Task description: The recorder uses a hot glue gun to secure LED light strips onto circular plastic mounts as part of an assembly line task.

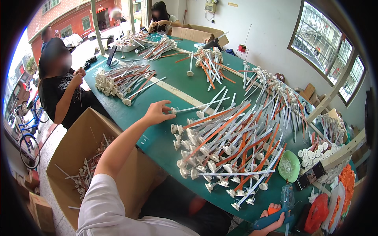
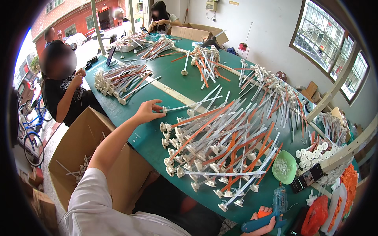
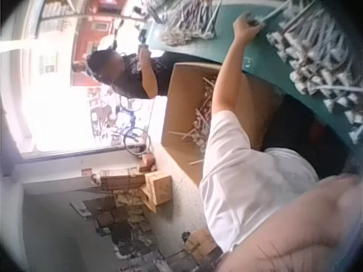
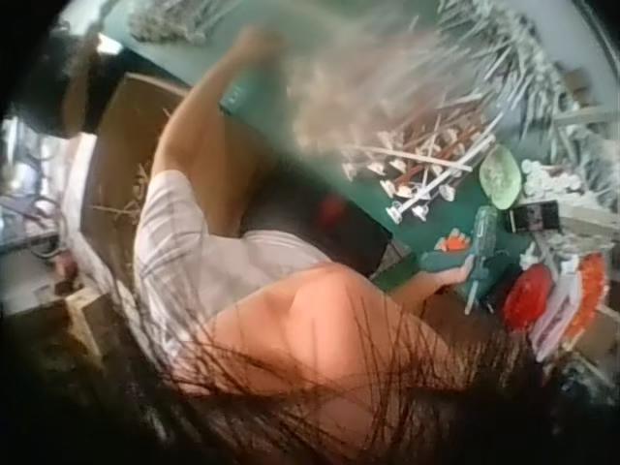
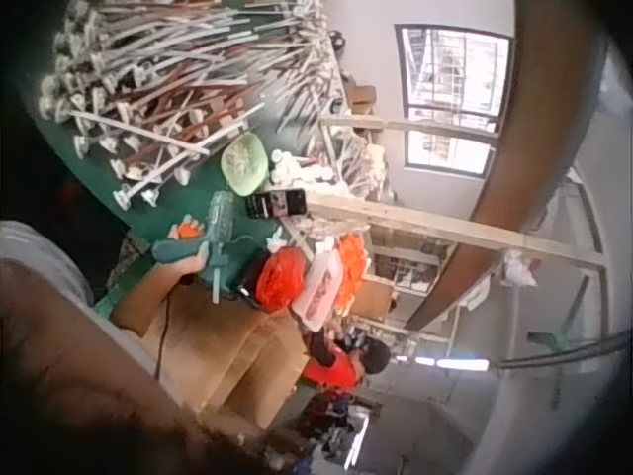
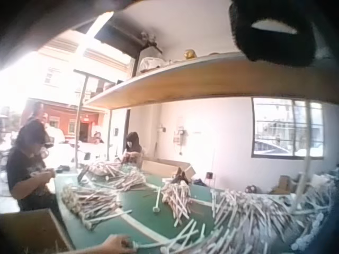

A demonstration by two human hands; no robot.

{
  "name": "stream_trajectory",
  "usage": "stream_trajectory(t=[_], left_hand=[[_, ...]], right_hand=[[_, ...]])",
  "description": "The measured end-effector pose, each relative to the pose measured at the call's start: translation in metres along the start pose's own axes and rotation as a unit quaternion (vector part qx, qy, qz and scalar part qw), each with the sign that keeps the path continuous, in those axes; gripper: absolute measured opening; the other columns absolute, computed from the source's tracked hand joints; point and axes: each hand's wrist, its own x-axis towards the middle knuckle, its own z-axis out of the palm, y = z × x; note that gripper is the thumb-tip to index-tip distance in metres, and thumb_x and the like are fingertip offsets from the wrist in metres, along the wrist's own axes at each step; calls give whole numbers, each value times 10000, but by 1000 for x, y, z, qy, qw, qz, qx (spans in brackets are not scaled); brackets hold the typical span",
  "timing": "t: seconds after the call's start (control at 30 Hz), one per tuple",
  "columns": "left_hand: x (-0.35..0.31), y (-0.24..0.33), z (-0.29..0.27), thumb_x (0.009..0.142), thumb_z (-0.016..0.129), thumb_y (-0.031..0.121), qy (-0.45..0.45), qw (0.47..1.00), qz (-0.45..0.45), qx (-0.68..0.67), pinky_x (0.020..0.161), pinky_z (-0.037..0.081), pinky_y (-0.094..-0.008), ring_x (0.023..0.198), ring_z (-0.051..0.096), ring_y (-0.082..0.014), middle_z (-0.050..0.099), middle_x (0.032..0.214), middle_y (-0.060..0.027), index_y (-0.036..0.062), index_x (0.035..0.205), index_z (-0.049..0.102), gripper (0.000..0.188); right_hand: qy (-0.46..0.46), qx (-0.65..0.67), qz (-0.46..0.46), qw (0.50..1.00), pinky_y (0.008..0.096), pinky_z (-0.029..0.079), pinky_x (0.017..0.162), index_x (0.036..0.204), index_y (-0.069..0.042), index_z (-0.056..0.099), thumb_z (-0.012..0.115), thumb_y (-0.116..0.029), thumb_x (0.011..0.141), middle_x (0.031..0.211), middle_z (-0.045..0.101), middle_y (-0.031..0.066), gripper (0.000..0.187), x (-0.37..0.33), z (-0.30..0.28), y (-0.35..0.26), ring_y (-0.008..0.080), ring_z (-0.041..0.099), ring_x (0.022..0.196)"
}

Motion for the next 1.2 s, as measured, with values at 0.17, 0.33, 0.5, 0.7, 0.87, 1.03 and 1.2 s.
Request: stream_trajectory(t=[0.17, 0.33, 0.5, 0.7, 0.87, 1.03, 1.2], left_hand=[[3, -4, -1, 731, 908, 309, 22, 999, 1, 25, 894, 567, -350, 928, 739, -214, 757, 1075, -154, -13, 1327, 602, 743], [11, -2, 5, 725, 911, 276, -2, 1000, -11, -1, 870, 576, -350, 907, 742, -212, 760, 1057, -155, -17, 1273, 646, 676], [-3, 14, 3, 727, 908, 219, 43, 998, -15, -34, 799, 576, -317, 897, 739, -183, 771, 1028, -148, -20, 1239, 671, 613], [-18, 40, 6, 750, 886, 189, -20, 997, 28, -74, 777, 573, -312, 883, 736, -168, 773, 1025, -141, -15, 1228, 678, 560], [-21, 17, 5, 752, 883, 202, -8, 999, 26, -42, 808, 576, -319, 902, 744, -181, 774, 1019, -136, -7, 1226, 681, 556], [-18, 18, 8, 750, 884, 224, -18, 999, 28, -30, 847, 573, -335, 937, 749, -200, 773, 1029, -132, 22, 1236, 683, 564], [-21, 18, -6, 780, 858, 247, -39, 998, 34, -24, 877, 559, -339, 971, 742, -198, 774, 1044, -125, 47, 1271, 666, 563]], right_hand=[[-6, 41, 88, 995, 479, 541, 833, 1275, -22, 563, 547, -421, 954, 1247, 633, 121, 513, 4, -21, -4, 363, 586, 1209], [-18, -19, 16, 1000, 248, 440, 514, 1094, -34, 476, 616, -329, 939, 1006, 469, 70, 361, 8, 0, 1, 174, 443, 988], [5, -20, 26, 999, 253, 441, 517, 1091, -39, 479, 623, -333, 931, 998, 472, 70, 365, 11, -1, 4, 171, 448, 980], [0, -28, 24, 999, 256, 449, 527, 1090, -44, 481, 616, -345, 934, 997, 474, 73, 365, 8, 1, 2, 171, 458, 995], [-23, -25, 41, 999, 252, 441, 535, 1092, -37, 474, 604, -326, 944, 1021, 474, 69, 351, 12, -7, 3, 176, 450, 1023], [12, -5, 79, 997, 476, 535, 829, 1240, -19, 558, 540, -409, 961, 1218, 613, 124, 480, 4, -22, -6, 365, 568, 1204], [-94, 39, 107, 989, 469, 530, 828, 1212, -6, 543, 540, -400, 966, 1236, 588, 135, 463, 13, -24, -6, 360, 550, 1209]])
